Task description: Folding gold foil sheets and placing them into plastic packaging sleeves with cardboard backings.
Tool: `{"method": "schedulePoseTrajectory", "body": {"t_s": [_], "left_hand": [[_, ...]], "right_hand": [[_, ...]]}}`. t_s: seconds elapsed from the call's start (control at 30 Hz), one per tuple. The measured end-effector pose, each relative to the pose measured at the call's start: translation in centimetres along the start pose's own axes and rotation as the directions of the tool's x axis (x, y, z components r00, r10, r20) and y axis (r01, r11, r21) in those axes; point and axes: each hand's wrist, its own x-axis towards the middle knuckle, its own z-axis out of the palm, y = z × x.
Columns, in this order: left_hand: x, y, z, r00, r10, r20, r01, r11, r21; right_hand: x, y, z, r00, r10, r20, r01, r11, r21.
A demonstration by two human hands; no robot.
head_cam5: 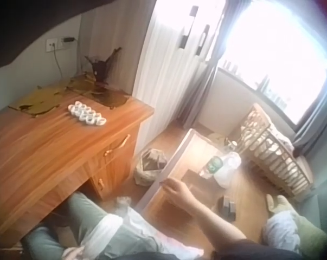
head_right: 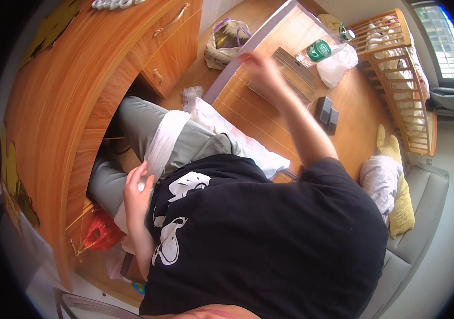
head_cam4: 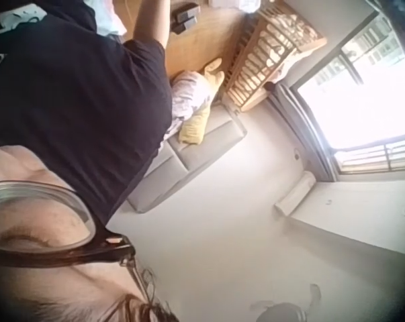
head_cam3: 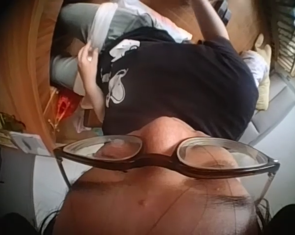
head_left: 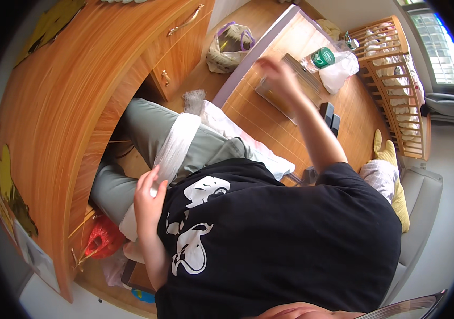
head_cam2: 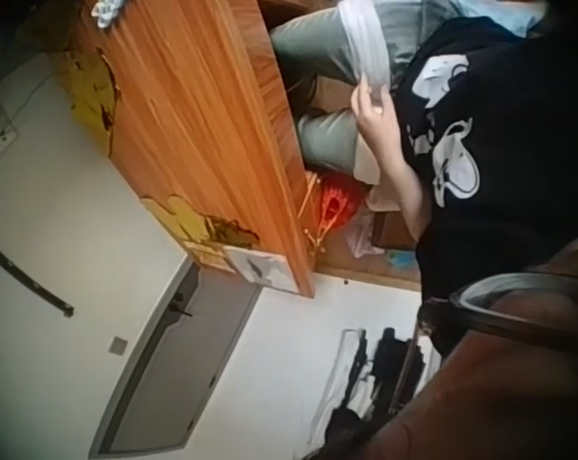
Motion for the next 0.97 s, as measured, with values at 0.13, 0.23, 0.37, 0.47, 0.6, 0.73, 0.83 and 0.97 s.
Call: {"method": "schedulePoseTrajectory", "body": {"t_s": [0.13, 0.23, 0.37, 0.47, 0.6, 0.73, 0.83, 0.97], "left_hand": [[0.5, 2.2, 1.6, 0.999, 0.037, 0.028, -0.030, 0.979, -0.204], [-0.4, 1.3, 1.7, 0.993, 0.115, 0.008, -0.105, 0.933, -0.344], [-3.5, -1.1, 0.0, 0.989, -0.042, -0.141, -0.022, 0.904, -0.427], [-6.1, -2.3, -1.5, 0.939, -0.309, -0.152, 0.158, 0.779, -0.607], [-9.5, -5.1, -1.8, 0.813, -0.395, -0.427, -0.142, 0.577, -0.804], [-11.9, -6.3, -2.9, 0.709, -0.433, -0.557, -0.258, 0.576, -0.776], [-12.6, -7.6, -3.4, 0.722, -0.439, -0.535, -0.296, 0.502, -0.813], [-12.9, -8.8, -3.7, 0.752, -0.439, -0.492, -0.409, 0.275, -0.870]], "right_hand": [[-7.6, -8.7, 12.4, 0.606, -0.399, 0.688, -0.008, 0.862, 0.507], [-12.6, -14.4, 17.5, 0.378, -0.662, 0.647, -0.071, 0.676, 0.734], [-13.2, -17.1, 20.9, 0.237, -0.814, 0.531, 0.117, 0.566, 0.816], [-12.8, -18.3, 22.6, 0.238, -0.756, 0.610, 0.276, 0.655, 0.703], [-12.7, -18.2, 27.6, 0.281, -0.564, 0.776, 0.021, 0.812, 0.583], [-12.5, -18.8, 30.8, 0.069, -0.232, 0.970, -0.450, 0.861, 0.238], [-12.3, -19.0, 32.8, -0.072, -0.125, 0.990, -0.653, 0.755, 0.048], [-12.3, -19.2, 34.3, -0.065, -0.157, 0.985, -0.708, 0.703, 0.065]]}}
